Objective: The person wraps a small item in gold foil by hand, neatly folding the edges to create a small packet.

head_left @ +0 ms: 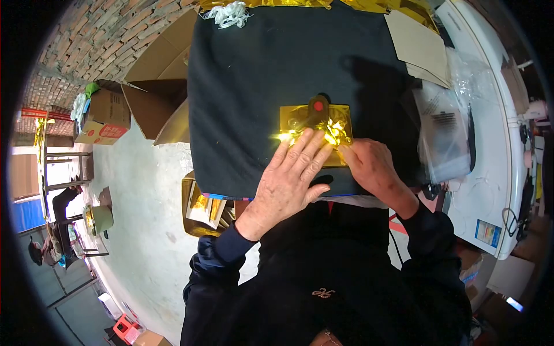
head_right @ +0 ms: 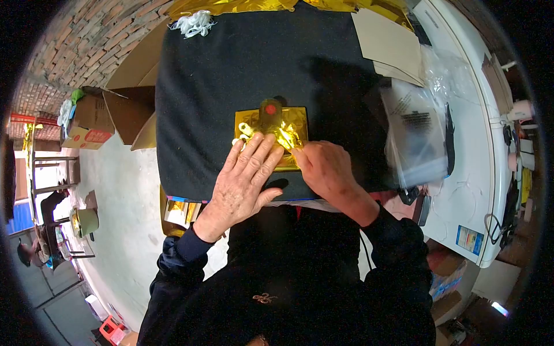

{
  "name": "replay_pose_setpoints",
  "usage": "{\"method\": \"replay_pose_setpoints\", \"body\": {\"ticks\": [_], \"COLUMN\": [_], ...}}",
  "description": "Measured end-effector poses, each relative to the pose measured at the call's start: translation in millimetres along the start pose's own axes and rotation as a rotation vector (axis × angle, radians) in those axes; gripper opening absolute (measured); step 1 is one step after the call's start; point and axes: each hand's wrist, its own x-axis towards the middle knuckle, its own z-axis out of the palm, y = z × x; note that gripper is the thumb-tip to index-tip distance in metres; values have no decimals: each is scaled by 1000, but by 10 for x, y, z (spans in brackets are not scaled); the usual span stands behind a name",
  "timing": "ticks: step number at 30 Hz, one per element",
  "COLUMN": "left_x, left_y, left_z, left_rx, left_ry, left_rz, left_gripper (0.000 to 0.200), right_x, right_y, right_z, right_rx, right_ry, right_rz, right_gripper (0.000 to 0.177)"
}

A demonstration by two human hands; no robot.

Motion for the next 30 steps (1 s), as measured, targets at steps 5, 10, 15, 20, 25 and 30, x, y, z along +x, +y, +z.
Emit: {"method": "replay_pose_setpoints", "body": {"ticks": [5, 10, 15, 20, 25, 30], "left_x": [17, 48, 81, 90, 102, 105], "left_y": [-31, -24, -56, -56, -55, -43], "left_z": [28, -4, 40, 53, 62, 49], "left_rx": [19, 13, -1, 7, 16, 58], "left_ry": [-1, 3, -8, -5, -15, -64], "left_rz": [-26, -41, -47, -58, -68, -83], "left_gripper": [85, 83, 81, 82, 85, 87], "right_x": [2, 9, -5, -28, -70, -135], "right_y": [-31, -60, -100, -25, 14, -95], "right_z": [-11, -29, -24, 56, 64, -110], "right_rx": [8, 11, -22, 7, 66, 194], "right_ry": [-4, -15, -2, 47, 110, 75], "right_rz": [20, 38, 44, -12, -86, 102], "right_gripper": [34, 32, 32, 22, 19, 24]}}
